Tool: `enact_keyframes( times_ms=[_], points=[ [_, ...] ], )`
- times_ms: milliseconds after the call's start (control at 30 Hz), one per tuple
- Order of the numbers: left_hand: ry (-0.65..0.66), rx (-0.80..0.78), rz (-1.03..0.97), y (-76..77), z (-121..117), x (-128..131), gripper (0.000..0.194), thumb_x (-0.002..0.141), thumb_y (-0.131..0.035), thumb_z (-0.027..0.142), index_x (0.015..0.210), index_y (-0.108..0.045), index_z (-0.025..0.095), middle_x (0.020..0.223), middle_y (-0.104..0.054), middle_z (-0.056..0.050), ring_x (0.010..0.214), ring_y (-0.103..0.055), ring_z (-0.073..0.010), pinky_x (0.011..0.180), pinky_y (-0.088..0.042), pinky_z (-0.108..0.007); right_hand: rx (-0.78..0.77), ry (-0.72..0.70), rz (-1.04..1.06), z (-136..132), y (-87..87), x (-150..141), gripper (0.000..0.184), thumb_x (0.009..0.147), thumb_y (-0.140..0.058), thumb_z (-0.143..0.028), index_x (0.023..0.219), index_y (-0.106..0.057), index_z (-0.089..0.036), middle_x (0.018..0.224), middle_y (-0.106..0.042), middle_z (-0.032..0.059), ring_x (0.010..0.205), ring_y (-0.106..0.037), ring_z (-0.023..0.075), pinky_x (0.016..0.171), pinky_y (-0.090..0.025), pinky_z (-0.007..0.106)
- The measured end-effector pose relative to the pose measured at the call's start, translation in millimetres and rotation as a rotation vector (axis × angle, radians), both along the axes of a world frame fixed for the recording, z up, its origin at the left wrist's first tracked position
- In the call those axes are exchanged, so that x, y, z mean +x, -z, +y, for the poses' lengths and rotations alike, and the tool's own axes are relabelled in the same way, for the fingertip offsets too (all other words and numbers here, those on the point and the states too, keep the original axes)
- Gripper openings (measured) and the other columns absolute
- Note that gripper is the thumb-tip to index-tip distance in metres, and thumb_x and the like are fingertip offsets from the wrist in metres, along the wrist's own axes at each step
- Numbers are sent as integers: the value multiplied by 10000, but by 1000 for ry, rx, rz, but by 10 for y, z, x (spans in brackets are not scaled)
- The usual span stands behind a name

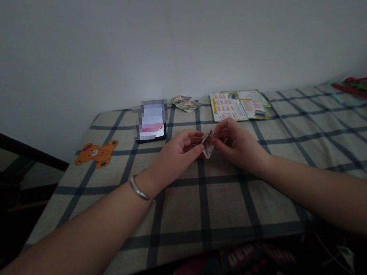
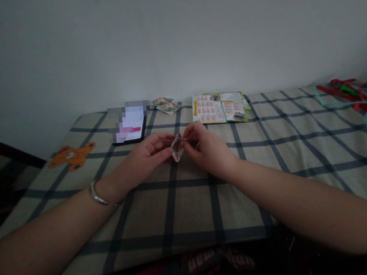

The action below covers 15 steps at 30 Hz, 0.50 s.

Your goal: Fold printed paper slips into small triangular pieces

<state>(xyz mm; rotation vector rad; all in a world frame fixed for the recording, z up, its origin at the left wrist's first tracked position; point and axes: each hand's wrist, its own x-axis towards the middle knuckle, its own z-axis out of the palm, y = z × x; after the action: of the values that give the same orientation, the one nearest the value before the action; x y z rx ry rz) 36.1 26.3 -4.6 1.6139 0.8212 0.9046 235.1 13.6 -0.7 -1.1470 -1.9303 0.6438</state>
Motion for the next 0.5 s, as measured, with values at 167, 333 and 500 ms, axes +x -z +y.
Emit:
enact_keyframes(
  times_ms=[167,333,500],
  points=[
    [-54,197,205,-31,-37,-3,251,867,-565,215,1112,-596,171,1099,-690,-62,1015,-662,-173,932,-532,-356,67,31,-195,-41,-51,5,118,906,-533,-273,1008,-501,-223,778,-697,-8,643,-631,135,551,-386,246],
    [-87,331,343,-76,-48,-20,220,872,-544,219,1070,-633,180,1040,-701,-38,963,-658,-165,892,-524,-339,102,50,-287,-42,-70,5,123,891,-549,-279,996,-567,-217,810,-701,3,665,-633,144,580,-407,252],
    [-36,275,328,-66,-24,-55,236,893,-540,272,1093,-628,182,1061,-702,-35,979,-662,-163,908,-517,-329,131,-16,-326,-18,-67,37,143,921,-507,-258,968,-638,-222,877,-717,14,746,-649,150,659,-444,258]
  ],
)
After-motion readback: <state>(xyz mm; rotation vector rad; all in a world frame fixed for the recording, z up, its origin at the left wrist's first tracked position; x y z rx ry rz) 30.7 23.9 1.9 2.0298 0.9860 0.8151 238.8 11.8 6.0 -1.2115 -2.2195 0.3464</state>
